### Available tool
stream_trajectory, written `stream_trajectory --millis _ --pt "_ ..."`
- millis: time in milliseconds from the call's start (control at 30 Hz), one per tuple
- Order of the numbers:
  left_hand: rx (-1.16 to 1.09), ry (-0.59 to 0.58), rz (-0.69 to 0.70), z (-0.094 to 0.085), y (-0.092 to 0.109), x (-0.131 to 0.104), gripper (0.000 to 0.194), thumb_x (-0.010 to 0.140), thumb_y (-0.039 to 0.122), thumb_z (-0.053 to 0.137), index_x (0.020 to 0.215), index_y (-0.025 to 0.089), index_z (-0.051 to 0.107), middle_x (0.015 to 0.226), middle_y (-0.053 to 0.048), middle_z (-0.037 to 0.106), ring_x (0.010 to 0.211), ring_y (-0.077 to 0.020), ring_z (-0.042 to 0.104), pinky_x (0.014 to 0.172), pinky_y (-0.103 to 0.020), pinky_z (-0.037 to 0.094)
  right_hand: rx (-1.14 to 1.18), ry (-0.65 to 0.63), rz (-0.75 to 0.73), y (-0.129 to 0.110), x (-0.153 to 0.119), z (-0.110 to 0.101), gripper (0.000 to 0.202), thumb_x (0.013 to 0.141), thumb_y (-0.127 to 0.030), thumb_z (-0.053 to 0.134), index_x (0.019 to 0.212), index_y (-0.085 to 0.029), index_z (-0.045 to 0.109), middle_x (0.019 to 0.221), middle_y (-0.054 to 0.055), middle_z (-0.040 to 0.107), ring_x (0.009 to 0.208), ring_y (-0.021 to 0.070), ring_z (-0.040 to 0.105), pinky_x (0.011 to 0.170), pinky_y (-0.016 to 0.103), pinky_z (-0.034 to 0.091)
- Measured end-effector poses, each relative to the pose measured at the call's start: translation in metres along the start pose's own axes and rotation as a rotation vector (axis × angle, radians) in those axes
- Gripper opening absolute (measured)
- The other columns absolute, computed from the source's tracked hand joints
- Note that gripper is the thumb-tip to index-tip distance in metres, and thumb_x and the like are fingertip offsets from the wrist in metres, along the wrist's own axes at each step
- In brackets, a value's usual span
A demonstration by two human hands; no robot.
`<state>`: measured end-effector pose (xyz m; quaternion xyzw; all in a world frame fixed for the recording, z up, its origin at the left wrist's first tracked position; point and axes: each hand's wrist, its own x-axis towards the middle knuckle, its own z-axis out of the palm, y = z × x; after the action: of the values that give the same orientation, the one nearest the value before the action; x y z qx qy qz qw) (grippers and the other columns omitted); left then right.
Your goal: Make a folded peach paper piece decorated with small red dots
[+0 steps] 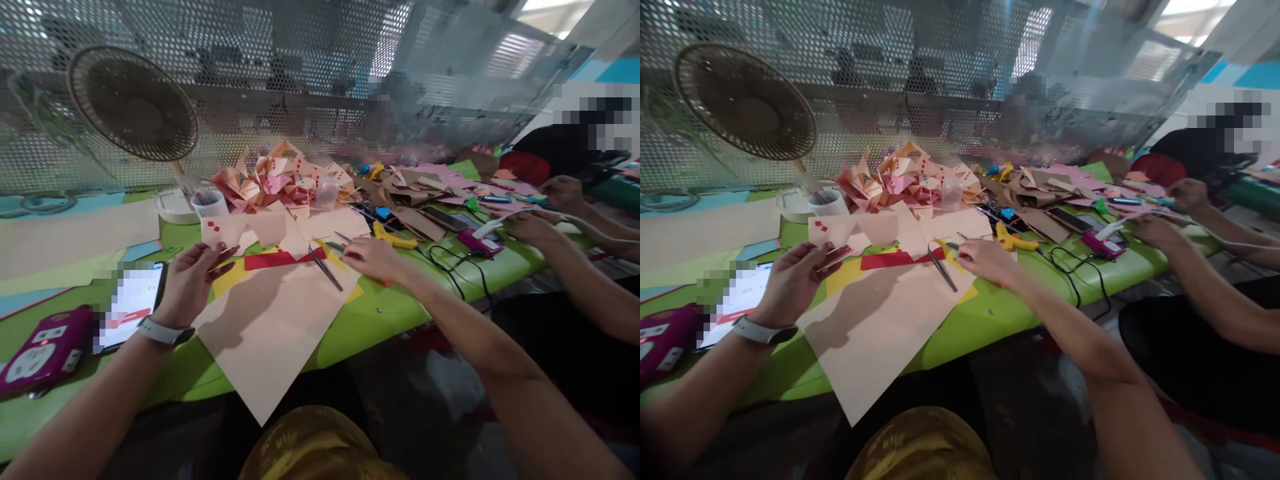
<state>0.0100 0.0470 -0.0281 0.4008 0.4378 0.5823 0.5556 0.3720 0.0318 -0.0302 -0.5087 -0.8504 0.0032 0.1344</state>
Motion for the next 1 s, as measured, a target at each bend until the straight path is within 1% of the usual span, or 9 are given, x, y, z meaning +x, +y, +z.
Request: stream_trajectory --millis 133,233,333,433,533,633,733,833,1000 --pt "-0.016 0.016 0.045 -0.006 0.001 0.004 0.036 0.061 0.034 0.087 0.075 0.018 0.058 0.087 0.0 0.072 0.106 -0.0228 0.07 0.077 -0.024 0.056 -0.035 -0.119 0.145 -0.04 0.016 0.018 0.037 0.09 -0.054 0.058 0.078 -0.02 0.062 0.078 0.004 0.069 0.07 0.0188 0.062 0.06 0.027 0.036" --pt "-0.027 0.013 0.06 -0.009 0.001 0.007 0.035 0.062 0.033 0.086 0.075 0.018 0.057 0.088 -0.001 0.071 0.107 -0.0237 0.07 0.079 -0.024 0.056 -0.07 -0.174 0.221 -0.048 0.022 0.027 0.024 0.09 -0.041 0.06 0.078 -0.02 0.061 0.079 0.005 0.07 0.069 0.0189 0.063 0.056 0.027 0.032" --pt "-0.057 0.018 0.077 -0.011 0.0 0.01 0.035 0.061 0.032 0.086 0.071 0.018 0.056 0.084 0.0 0.07 0.104 -0.0241 0.071 0.079 -0.026 0.057 -0.049 -0.147 0.295 -0.044 0.022 0.028 0.016 0.089 -0.029 0.058 0.078 -0.019 0.062 0.075 0.005 0.07 0.068 0.0189 0.064 0.056 0.027 0.034" --pt "-0.079 0.021 0.094 -0.012 -0.002 0.012 0.033 0.06 0.032 0.086 0.071 0.017 0.058 0.081 0.0 0.069 0.098 -0.0235 0.073 0.075 -0.026 0.058 0.199 -0.108 0.433 -0.038 0.018 0.019 0.014 0.086 -0.032 0.06 0.09 -0.019 0.064 0.064 0.001 0.068 0.058 0.0172 0.064 0.055 0.026 0.039" --pt "-0.083 0.017 0.096 -0.013 -0.003 0.013 0.031 0.061 0.033 0.086 0.074 0.017 0.062 0.084 -0.002 0.07 0.096 -0.0236 0.073 0.073 -0.026 0.057 0.663 -0.071 0.513 -0.034 0.016 0.01 0.041 0.08 -0.031 0.065 0.119 -0.022 0.06 0.063 -0.003 0.068 0.053 0.0172 0.064 0.054 0.027 0.046" --pt "-0.093 0.001 0.101 -0.013 -0.004 0.013 0.03 0.061 0.032 0.086 0.073 0.017 0.062 0.083 -0.002 0.07 0.099 -0.0246 0.072 0.075 -0.026 0.058 1.165 -0.074 0.506 -0.035 0.017 0.006 0.039 0.075 -0.033 0.065 0.112 -0.02 0.067 0.069 0.002 0.073 0.064 0.0201 0.071 0.066 0.032 0.055" --pt "-0.103 -0.002 0.102 -0.014 -0.005 0.014 0.03 0.062 0.03 0.086 0.072 0.017 0.061 0.083 -0.002 0.07 0.101 -0.0249 0.072 0.076 -0.027 0.058 1.489 -0.034 0.419 -0.044 0.022 0.004 0.034 0.071 -0.032 0.067 0.102 -0.018 0.072 0.09 0.008 0.077 0.089 0.0235 0.073 0.081 0.034 0.056" --pt "-0.101 0.003 0.091 -0.015 -0.006 0.015 0.03 0.062 0.031 0.085 0.072 0.017 0.061 0.084 -0.003 0.071 0.1 -0.0245 0.072 0.075 -0.026 0.057 1.529 0.032 0.329 -0.061 0.031 0.007 0.042 0.066 -0.025 0.077 0.107 -0.02 0.07 0.096 0.005 0.077 0.092 0.0201 0.072 0.08 0.03 0.055" --pt "-0.104 -0.009 0.087 -0.016 -0.007 0.014 0.03 0.062 0.031 0.086 0.071 0.017 0.06 0.082 -0.002 0.071 0.1 -0.0239 0.072 0.079 -0.027 0.057 1.33 0.263 0.287 -0.084 0.052 0.03 0.028 0.071 -0.039 0.079 0.083 -0.018 0.066 0.065 -0.002 0.066 0.052 0.0089 0.056 0.051 0.021 0.045"
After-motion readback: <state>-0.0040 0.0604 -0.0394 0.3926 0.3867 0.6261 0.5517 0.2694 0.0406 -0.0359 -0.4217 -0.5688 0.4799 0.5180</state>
